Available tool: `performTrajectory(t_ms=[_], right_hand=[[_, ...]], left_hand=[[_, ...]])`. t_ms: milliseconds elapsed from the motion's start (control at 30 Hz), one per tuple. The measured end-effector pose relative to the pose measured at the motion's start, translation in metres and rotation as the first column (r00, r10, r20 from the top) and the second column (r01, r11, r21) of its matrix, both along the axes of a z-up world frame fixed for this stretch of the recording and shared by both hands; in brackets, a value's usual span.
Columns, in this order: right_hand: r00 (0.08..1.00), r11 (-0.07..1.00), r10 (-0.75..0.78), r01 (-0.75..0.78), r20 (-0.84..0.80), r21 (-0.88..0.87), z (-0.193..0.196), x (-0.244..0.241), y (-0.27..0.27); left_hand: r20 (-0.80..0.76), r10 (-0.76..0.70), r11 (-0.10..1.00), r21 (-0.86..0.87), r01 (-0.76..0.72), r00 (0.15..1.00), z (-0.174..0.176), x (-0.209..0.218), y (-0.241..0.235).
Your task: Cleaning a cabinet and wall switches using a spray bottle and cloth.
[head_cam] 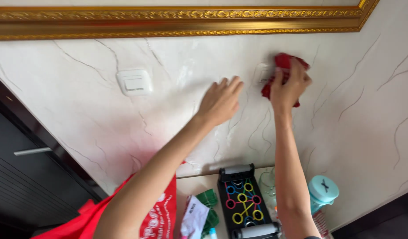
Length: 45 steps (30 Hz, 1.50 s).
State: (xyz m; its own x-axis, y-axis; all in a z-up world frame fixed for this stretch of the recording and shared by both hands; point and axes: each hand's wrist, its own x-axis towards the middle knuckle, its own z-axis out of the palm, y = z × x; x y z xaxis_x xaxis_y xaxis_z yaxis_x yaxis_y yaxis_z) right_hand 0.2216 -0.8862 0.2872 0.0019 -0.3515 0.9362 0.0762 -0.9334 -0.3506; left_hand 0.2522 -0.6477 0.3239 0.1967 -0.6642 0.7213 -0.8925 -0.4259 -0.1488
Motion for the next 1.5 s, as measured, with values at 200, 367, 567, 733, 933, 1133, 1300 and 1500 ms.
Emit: performTrajectory(t_ms=[200,367,567,733,933,1133,1300,1500], right_hand=[[0.975,0.982,0.082,-0.114,-0.205,-0.149,0.030,-0.021,0.007],[0.906,0.985,0.101,-0.150,-0.412,-0.088,0.059,-0.037,-0.019],[0.932,0.863,0.007,-0.189,-0.363,-0.469,0.044,-0.042,-0.054],[0.931,0.849,-0.058,-0.143,-0.359,-0.508,0.049,-0.047,-0.066],[0.897,0.784,0.073,-0.322,-0.436,-0.531,0.005,-0.053,-0.091],[0.944,0.790,0.074,-0.252,-0.321,-0.559,0.019,-0.043,-0.094],[0.929,0.721,0.078,-0.303,-0.362,-0.624,-0.009,-0.034,-0.099],[0.920,0.732,0.157,-0.353,-0.360,-0.582,0.016,-0.038,-0.087]], left_hand=[[0.096,0.106,0.994,-0.035,-0.103,0.990,-0.036,0.009,-0.109],[0.152,0.191,0.973,-0.157,-0.167,0.970,-0.031,0.009,-0.119],[0.315,0.365,0.928,-0.194,-0.317,0.876,-0.047,0.027,-0.124],[0.309,0.384,0.921,-0.191,-0.338,0.870,-0.041,0.030,-0.113],[0.327,0.375,0.926,-0.175,-0.335,0.867,-0.032,0.026,-0.106],[0.351,0.382,0.924,-0.166,-0.345,0.855,-0.030,0.032,-0.106],[0.311,0.379,0.925,-0.146,-0.351,0.871,-0.030,0.024,-0.104],[0.327,0.420,0.908,-0.158,-0.389,0.846,-0.027,0.023,-0.107]])
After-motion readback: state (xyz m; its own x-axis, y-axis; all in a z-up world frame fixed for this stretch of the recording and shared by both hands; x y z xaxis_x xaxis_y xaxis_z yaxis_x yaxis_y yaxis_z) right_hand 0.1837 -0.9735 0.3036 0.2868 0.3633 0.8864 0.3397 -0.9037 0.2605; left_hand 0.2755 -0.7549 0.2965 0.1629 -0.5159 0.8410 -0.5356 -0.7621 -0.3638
